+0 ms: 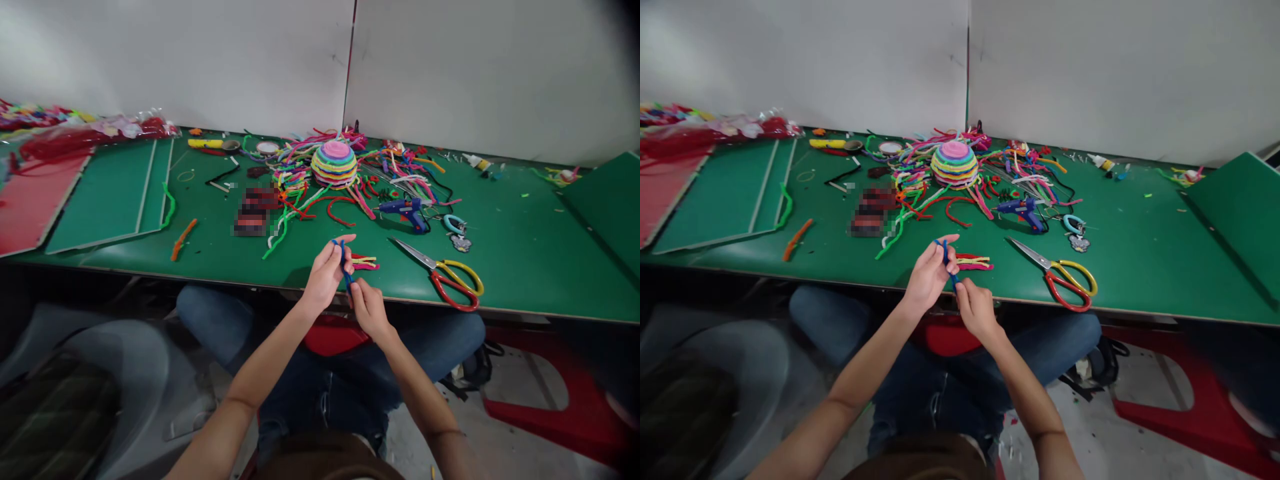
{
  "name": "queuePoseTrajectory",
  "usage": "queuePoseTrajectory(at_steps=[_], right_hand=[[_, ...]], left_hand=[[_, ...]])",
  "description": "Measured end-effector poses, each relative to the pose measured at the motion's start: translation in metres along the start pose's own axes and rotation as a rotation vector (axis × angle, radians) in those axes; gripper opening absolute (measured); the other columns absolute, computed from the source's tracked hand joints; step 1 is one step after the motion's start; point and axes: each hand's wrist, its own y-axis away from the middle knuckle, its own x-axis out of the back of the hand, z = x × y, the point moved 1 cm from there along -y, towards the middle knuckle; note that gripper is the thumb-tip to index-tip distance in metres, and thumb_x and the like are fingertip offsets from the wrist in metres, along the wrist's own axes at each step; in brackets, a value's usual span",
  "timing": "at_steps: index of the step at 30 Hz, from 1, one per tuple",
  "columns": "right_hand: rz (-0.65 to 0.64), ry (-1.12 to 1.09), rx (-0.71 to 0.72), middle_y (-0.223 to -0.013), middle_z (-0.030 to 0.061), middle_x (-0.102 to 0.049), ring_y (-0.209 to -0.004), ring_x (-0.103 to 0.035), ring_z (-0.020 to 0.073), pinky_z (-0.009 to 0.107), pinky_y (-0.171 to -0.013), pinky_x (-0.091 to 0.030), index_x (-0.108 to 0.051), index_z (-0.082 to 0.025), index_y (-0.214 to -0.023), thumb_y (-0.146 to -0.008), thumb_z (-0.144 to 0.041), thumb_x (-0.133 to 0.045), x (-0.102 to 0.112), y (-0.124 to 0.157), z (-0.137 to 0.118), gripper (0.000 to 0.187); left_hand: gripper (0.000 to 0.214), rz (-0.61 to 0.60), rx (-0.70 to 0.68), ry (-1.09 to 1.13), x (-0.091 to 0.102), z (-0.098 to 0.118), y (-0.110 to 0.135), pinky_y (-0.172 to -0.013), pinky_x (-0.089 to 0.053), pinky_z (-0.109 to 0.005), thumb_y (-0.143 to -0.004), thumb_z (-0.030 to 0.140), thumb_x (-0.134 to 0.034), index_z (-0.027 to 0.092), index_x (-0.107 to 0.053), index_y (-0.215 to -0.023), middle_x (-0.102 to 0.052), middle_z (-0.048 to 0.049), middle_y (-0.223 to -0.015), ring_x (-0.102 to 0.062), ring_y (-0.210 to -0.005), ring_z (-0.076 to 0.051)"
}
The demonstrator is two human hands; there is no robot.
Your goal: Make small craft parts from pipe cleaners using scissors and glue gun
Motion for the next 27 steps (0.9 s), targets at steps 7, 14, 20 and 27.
queuePoseTrajectory(at_steps=[7, 14, 20, 27], right_hand=[[0.036, -0.173, -0.073, -0.053, -0.003, -0.051, -0.048, -0.046, 0.01, 0.022, -0.053, -0.034, -0.044, -0.021, -0.065, -0.094, -0.033, -0.031, 0.0, 0.002, -0.002, 0.034], [0.052, -0.159, -0.075, -0.056, -0.0023, -0.052, -0.05, -0.046, 0.0108, 0.024, -0.055, -0.035, -0.047, -0.021, -0.067, -0.093, -0.033, -0.033, 0.0, 0.002, 0.0, 0.032], [0.158, -0.325, -0.183, -0.054, -0.0054, -0.048, -0.048, -0.043, 0.0106, 0.024, -0.052, -0.035, -0.048, -0.021, -0.077, -0.087, -0.037, -0.048, -0.001, 0.002, 0.005, 0.019], [0.196, -0.87, -0.233, -0.096, 0.0039, -0.052, -0.079, -0.053, 0.0133, 0.025, -0.064, -0.043, -0.049, -0.021, -0.075, -0.078, -0.051, -0.055, -0.002, 0.002, 0.003, 0.03]], left_hand=[[0.028, -0.044, 0.117, 0.034, 0.009, 0.001, -0.001, -0.062, -0.042, -0.02, -0.08, 0.018, -0.061, 0.016, -0.066, -0.107, -0.052, 0.0003, -0.076, -0.048, -0.065, -0.006], [0.027, -0.031, 0.196, 0.046, 0.012, 0.005, -0.002, -0.068, -0.042, -0.021, -0.078, 0.012, -0.058, 0.014, -0.067, -0.104, -0.054, -0.001, -0.079, -0.049, -0.068, -0.006], [0.012, 0.053, 0.21, 0.088, 0.012, 0.003, -0.005, -0.07, -0.045, -0.021, -0.083, 0.012, -0.052, 0.016, -0.063, -0.086, -0.054, 0.0003, -0.076, -0.052, -0.068, -0.006], [0.024, 0.3, 0.226, 0.243, 0.012, 0.012, -0.012, -0.081, -0.049, -0.023, -0.092, 0.011, -0.036, 0.018, -0.054, -0.078, -0.056, 0.0038, -0.069, -0.057, -0.065, -0.004]])
